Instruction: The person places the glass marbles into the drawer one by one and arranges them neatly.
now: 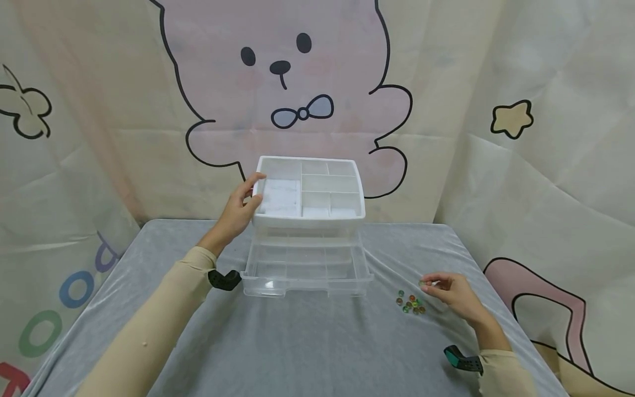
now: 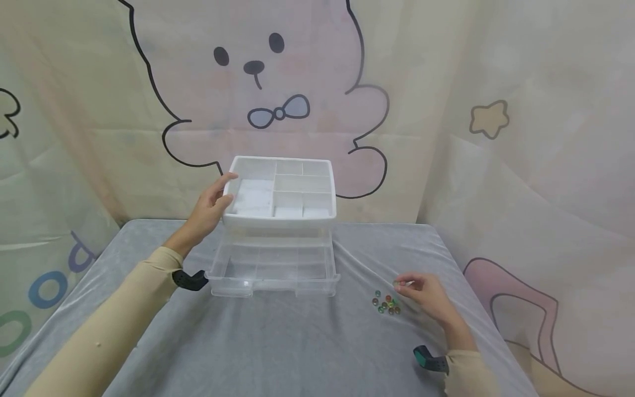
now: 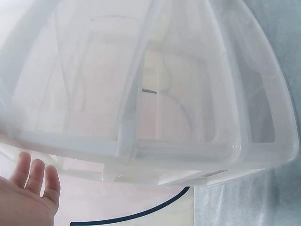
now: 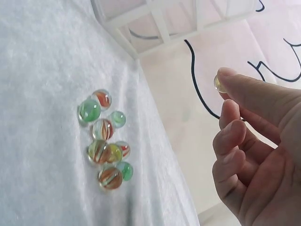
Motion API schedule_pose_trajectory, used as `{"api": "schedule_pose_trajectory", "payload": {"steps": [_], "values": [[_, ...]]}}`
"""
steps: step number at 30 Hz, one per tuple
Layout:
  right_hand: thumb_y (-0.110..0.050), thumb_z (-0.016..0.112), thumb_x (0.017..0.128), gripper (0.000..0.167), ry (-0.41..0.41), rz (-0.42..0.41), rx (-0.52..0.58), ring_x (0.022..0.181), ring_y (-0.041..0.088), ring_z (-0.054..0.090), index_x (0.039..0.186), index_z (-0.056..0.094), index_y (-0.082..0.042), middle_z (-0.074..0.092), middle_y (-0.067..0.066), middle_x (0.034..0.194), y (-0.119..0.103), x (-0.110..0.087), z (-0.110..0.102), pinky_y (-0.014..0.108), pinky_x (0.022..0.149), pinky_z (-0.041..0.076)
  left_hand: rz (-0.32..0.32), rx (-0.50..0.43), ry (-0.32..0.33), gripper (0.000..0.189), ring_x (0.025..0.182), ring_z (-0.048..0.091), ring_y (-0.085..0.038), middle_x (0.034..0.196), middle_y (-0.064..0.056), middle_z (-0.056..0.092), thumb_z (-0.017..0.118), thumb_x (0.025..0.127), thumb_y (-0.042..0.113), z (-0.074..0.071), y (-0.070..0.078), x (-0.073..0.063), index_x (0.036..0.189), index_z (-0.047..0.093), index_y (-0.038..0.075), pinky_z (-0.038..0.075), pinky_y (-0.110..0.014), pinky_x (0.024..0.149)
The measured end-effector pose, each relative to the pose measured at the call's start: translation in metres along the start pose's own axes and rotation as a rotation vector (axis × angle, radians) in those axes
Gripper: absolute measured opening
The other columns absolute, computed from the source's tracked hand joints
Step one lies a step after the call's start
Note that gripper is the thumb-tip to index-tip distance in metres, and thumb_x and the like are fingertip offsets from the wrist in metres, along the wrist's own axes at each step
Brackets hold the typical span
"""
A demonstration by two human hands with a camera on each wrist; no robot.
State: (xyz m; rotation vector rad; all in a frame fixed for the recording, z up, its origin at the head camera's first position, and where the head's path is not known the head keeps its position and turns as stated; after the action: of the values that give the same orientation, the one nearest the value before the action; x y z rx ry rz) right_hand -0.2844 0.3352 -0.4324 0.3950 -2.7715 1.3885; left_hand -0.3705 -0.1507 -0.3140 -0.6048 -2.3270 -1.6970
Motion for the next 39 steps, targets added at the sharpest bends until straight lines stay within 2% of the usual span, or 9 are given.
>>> {"api": "schedule_pose_trajectory", "payload": {"steps": [5,12,21,24,35,39], "values": [[-0.006,0.072,0.092,0.02,-0.013,-0.042,0.014,0.066,0.002,0.054,0.109,0.071,0.005,0.072,-0.009,0.089,-0.013,0.001,0.006,0.027,0.053,0.042,-0.006,0.0,0.007,0.049,0.124,0.046,-0.036,0.156,-0.022,0.032,0.042,0.106,0.011,0.0,-0.002,0.0,0.155,0.035,0.009,0.042,-0.039,0.089],[-0.007,0.072,0.092,0.019,-0.017,-0.049,0.021,0.062,0.003,0.048,0.108,0.072,0.004,0.07,-0.008,0.083,-0.028,0.002,0.011,0.027,0.052,0.04,-0.016,-0.004,0.004,0.049,0.127,0.045,-0.036,0.159,-0.018,0.03,0.042,0.106,0.011,0.0,-0.003,-0.001,0.155,0.035,0.011,0.041,-0.042,0.093],[-0.006,0.071,0.092,0.014,-0.013,-0.131,0.023,0.058,0.007,0.052,0.104,0.074,0.001,0.068,-0.011,0.078,-0.053,0.005,0.015,0.028,0.051,0.044,-0.025,0.0,0.0,0.049,0.127,0.044,-0.035,0.159,-0.017,0.029,0.041,0.107,0.014,0.0,-0.004,-0.001,0.156,0.035,0.013,0.04,-0.044,0.094],[-0.004,0.071,0.091,0.012,-0.015,-0.166,0.039,0.056,0.009,0.05,0.102,0.074,0.001,0.067,-0.009,0.076,-0.06,0.007,0.019,0.028,0.049,0.044,-0.022,0.006,0.0,0.049,0.128,0.043,-0.035,0.159,-0.017,0.029,0.041,0.107,0.014,0.0,-0.003,-0.001,0.155,0.034,0.013,0.039,-0.045,0.095],[0.0,0.07,0.091,0.012,-0.018,-0.251,0.099,0.055,0.001,0.049,0.102,0.072,0.004,0.066,-0.004,0.076,-0.087,0.009,0.033,0.028,0.048,0.045,-0.01,0.01,-0.002,0.049,0.126,0.044,-0.034,0.16,-0.016,0.029,0.041,0.107,0.015,-0.001,-0.003,-0.001,0.155,0.034,0.011,0.039,-0.043,0.093],[0.003,0.069,0.091,0.012,-0.018,-0.288,0.131,0.051,0.005,0.045,0.102,0.071,0.006,0.063,-0.003,0.072,-0.102,0.009,0.035,0.029,0.046,0.042,-0.011,0.006,-0.002,0.048,0.123,0.044,-0.033,0.157,-0.018,0.031,0.042,0.107,0.016,-0.001,-0.002,-0.001,0.155,0.035,0.012,0.039,-0.043,0.092]]}}
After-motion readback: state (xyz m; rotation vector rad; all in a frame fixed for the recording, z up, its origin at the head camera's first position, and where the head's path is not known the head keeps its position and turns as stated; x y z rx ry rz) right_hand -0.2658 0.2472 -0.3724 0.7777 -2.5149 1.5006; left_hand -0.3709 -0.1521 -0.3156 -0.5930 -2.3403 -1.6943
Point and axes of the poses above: each hand's wrist, its own x-axis towards the middle knuckle, its own z-axis out of the palm, y = z × x, the point moved 9 cm from there along x, towards the middle knuckle
